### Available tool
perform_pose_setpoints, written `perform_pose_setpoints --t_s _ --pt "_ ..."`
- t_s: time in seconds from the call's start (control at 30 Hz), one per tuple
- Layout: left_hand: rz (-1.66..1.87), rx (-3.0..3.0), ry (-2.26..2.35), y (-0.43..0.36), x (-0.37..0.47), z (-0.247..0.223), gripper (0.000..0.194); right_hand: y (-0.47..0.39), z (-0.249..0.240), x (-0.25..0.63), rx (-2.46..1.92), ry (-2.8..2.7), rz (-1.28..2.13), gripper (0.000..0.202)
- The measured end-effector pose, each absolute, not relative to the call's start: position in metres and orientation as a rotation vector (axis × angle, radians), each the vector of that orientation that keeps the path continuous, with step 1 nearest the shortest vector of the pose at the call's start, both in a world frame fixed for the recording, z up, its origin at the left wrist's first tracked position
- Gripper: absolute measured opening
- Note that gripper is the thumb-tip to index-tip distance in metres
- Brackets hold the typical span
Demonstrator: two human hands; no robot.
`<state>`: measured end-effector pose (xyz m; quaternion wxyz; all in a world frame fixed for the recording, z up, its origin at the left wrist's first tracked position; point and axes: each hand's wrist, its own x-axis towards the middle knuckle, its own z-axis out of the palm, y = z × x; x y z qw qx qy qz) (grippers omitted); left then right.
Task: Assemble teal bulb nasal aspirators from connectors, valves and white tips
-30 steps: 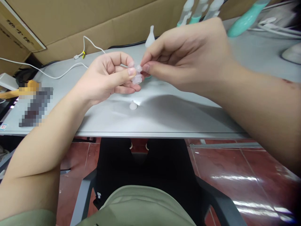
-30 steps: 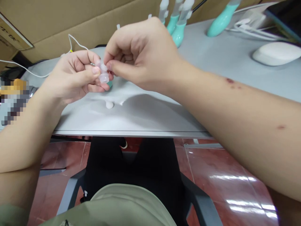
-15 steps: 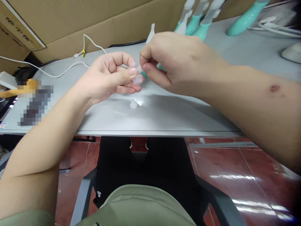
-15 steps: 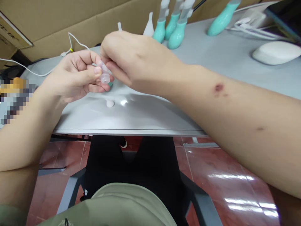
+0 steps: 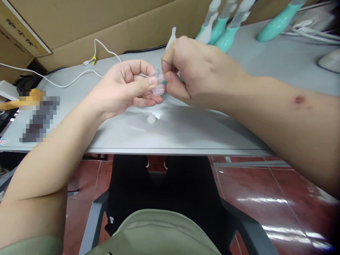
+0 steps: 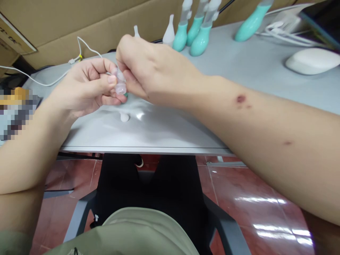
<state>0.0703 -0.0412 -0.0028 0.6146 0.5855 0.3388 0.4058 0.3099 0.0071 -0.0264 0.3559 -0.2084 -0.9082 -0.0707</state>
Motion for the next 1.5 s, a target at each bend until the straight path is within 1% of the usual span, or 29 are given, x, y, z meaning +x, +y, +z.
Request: perform_pose_setpoints --t_s 0.2,0.27,0.37,0.43,0.5,0.6,0.77,0.93,1.03,1.27,1.5 --pt "0.906 1.364 0.81 -0.038 0.071 -0.001 0.013 0.003 -0.029 0.308 -0.522 -2.283 -0.089 0.009" --pt "0.905 1.384 0.845 -0.036 0.07 0.0 0.014 0.001 -0.029 0.306 -0.525 -2.232 -0.042 0.012" --pt "0.902 1.424 0.885 -0.034 0.068 0.001 0.014 -0.002 -0.028 0.306 -0.468 -2.166 0.142 0.017" --pt "0.903 1.458 0.912 -0.034 0.067 0.001 0.011 -0.003 -0.026 0.307 -0.438 -2.122 0.266 0.016" --pt "0.892 1.495 0.956 -0.034 0.066 0.001 0.007 -0.006 -0.023 0.309 -0.463 -2.093 0.311 0.017" --pt "0.871 1.524 0.986 -0.035 0.066 0.001 0.007 -0.01 -0.02 0.311 -0.518 -2.101 0.316 0.017" --pt "0.871 1.513 0.909 -0.035 0.066 0.001 0.008 -0.014 -0.019 0.311 -0.61 -2.151 0.282 0.011" --pt "0.82 1.481 0.903 -0.035 0.067 0.002 0.006 -0.011 -0.021 0.312 -0.639 -2.176 0.263 0.011" --pt "0.811 1.469 0.896 -0.034 0.067 0.002 0.007 -0.008 -0.019 0.315 -0.675 -2.208 0.215 0.014" --pt "0.816 1.475 0.892 -0.038 0.067 0.003 0.007 -0.003 -0.016 0.312 -0.799 -2.445 0.093 0.029" --pt "0.842 1.519 0.933 -0.044 0.07 0.009 0.009 -0.009 -0.017 0.31 -0.785 -2.383 0.111 0.025"
